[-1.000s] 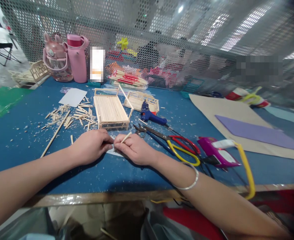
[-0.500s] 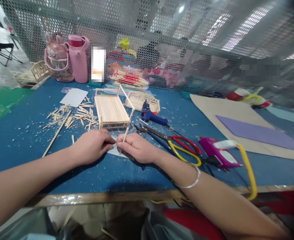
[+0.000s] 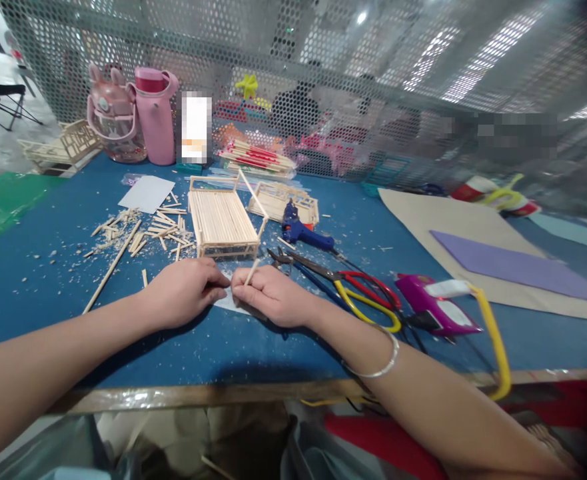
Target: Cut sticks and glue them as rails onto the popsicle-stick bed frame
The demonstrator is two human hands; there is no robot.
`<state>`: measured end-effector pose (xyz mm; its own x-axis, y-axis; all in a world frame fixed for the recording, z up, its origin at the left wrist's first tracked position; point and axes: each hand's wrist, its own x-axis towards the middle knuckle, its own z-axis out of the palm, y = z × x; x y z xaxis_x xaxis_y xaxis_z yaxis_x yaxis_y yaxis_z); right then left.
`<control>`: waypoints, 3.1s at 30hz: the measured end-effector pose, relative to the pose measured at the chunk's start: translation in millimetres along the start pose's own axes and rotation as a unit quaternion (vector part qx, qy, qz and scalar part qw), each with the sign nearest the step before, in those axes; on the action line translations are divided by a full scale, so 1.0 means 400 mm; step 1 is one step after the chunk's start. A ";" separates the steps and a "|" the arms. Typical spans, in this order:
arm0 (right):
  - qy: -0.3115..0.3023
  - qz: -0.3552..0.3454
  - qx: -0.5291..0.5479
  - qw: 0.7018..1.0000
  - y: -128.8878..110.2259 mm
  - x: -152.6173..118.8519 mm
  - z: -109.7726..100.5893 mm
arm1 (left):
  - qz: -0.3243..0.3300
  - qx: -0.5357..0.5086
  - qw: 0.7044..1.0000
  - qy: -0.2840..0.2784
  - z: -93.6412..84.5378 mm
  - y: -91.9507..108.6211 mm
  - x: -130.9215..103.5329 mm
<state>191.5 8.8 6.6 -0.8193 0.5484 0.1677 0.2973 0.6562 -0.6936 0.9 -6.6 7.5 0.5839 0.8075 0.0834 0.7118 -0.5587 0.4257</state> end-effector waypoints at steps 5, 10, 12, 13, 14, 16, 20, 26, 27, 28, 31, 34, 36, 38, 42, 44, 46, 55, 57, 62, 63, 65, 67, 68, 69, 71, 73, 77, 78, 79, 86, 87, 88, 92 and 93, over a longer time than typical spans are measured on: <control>0.021 -0.004 0.010 1.000 -0.006 0.001 0.002 | -0.004 0.004 1.000 -0.004 0.001 0.000 0.001; 0.062 0.021 0.030 0.997 -0.004 -0.007 -0.011 | 0.005 0.006 1.000 -0.018 -0.008 0.003 -0.010; 0.157 0.044 0.077 0.984 0.004 -0.014 -0.026 | 0.023 0.008 0.999 -0.027 -0.012 0.001 -0.014; 0.206 0.050 0.102 0.972 0.009 -0.018 -0.034 | 0.031 0.009 0.999 -0.030 -0.013 -0.001 -0.014; 0.247 0.052 0.122 0.960 0.013 -0.022 -0.042 | 0.036 0.009 0.999 -0.033 -0.013 -0.003 -0.014; 0.296 0.050 0.147 0.942 0.020 -0.027 -0.057 | 0.041 0.015 0.998 -0.035 -0.012 -0.006 -0.012; 0.320 0.049 0.154 0.934 0.022 -0.032 -0.070 | 0.048 0.054 0.997 -0.027 -0.011 -0.005 -0.008; 0.320 0.034 0.147 0.935 0.016 -0.032 -0.073 | 0.019 0.086 0.996 0.020 -0.017 0.009 -0.013; 0.321 0.034 0.147 0.935 0.015 -0.032 -0.074 | 0.015 0.086 0.996 0.031 -0.018 0.012 -0.015; 0.322 0.036 0.147 0.935 0.015 -0.033 -0.076 | 0.015 0.086 0.995 0.043 -0.020 0.014 -0.017; 0.331 0.041 0.151 0.930 0.012 -0.033 -0.082 | 0.026 0.099 0.991 0.084 -0.029 0.024 -0.023; 0.343 0.036 0.160 0.925 0.012 -0.034 -0.088 | 0.019 0.148 0.982 0.117 -0.048 0.042 -0.031; 0.348 0.034 0.170 0.922 0.013 -0.035 -0.092 | 0.002 0.189 0.974 0.124 -0.062 0.056 -0.033; 0.350 0.038 0.176 0.919 0.015 -0.036 -0.095 | -0.009 0.225 0.968 0.109 -0.070 0.066 -0.031; 0.357 0.051 0.176 0.916 0.018 -0.038 -0.098 | -0.014 0.260 0.960 0.103 -0.069 0.067 -0.021; 0.354 0.050 0.177 0.917 0.018 -0.039 -0.098 | -0.014 0.268 0.957 0.110 -0.065 0.062 -0.018; 0.348 0.048 0.176 0.920 0.019 -0.040 -0.098 | -0.013 0.277 0.954 0.116 -0.064 0.059 -0.019; 0.352 0.050 0.189 0.915 0.026 -0.041 -0.100 | 0.018 0.257 0.961 0.102 -0.078 0.111 -0.056; 0.356 0.050 0.194 0.913 0.026 -0.041 -0.101 | 0.043 0.265 0.962 0.054 -0.066 0.132 -0.068; 0.361 0.042 0.200 0.910 0.019 -0.042 -0.101 | 0.154 0.306 0.939 0.041 0.002 0.169 -0.118; 0.357 0.041 0.199 0.912 0.018 -0.042 -0.101 | 0.172 0.303 0.935 0.060 0.019 0.169 -0.126; 0.351 0.037 0.196 0.915 0.016 -0.042 -0.099 | 0.174 0.290 0.935 0.103 0.051 0.161 -0.136; 0.347 0.038 0.195 0.917 0.016 -0.042 -0.097 | 0.175 0.283 0.936 0.116 0.077 0.147 -0.138; 0.347 0.038 0.196 0.917 0.016 -0.042 -0.096 | 0.182 0.286 0.935 0.106 0.086 0.139 -0.137; 0.346 0.038 0.196 0.917 0.017 -0.042 -0.096 | 0.190 0.290 0.933 0.095 0.093 0.133 -0.133; 0.344 0.038 0.196 0.918 0.018 -0.042 -0.095 | 0.194 0.298 0.932 0.073 0.099 0.123 -0.122; 0.339 0.035 0.192 0.920 0.019 -0.042 -0.094 | 0.176 0.303 0.935 0.057 0.096 0.119 -0.102; 0.330 0.034 0.180 0.926 0.019 -0.044 -0.092 | 0.108 0.296 0.949 0.018 0.054 0.113 -0.044; 0.330 0.034 0.178 0.927 0.019 -0.044 -0.092 | 0.085 0.293 0.952 0.015 0.039 0.113 -0.034; 0.330 0.033 0.177 0.927 0.019 -0.045 -0.092 | 0.068 0.291 0.954 0.021 0.026 0.113 -0.028; 0.328 0.019 0.188 0.925 0.018 -0.044 -0.090 | 0.165 0.271 0.938 0.138 0.037 0.159 -0.123; 0.328 0.019 0.188 0.925 0.018 -0.044 -0.089 | 0.161 0.267 0.943 0.113 0.049 0.164 -0.132; 0.329 0.019 0.188 0.925 0.018 -0.043 -0.089 | 0.163 0.269 0.945 0.085 0.059 0.165 -0.133; 0.329 0.021 0.186 0.925 0.016 -0.043 -0.088 | 0.113 0.286 0.951 0.022 0.067 0.144 -0.074; 0.328 0.023 0.185 0.926 0.016 -0.044 -0.088 | 0.086 0.289 0.953 0.014 0.061 0.136 -0.054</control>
<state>225.0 21.6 24.1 -0.2997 0.8475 0.4382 0.0367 0.4692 -0.8823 36.4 -59.0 6.9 0.7070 0.6944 0.1340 0.7069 -0.6881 -0.1638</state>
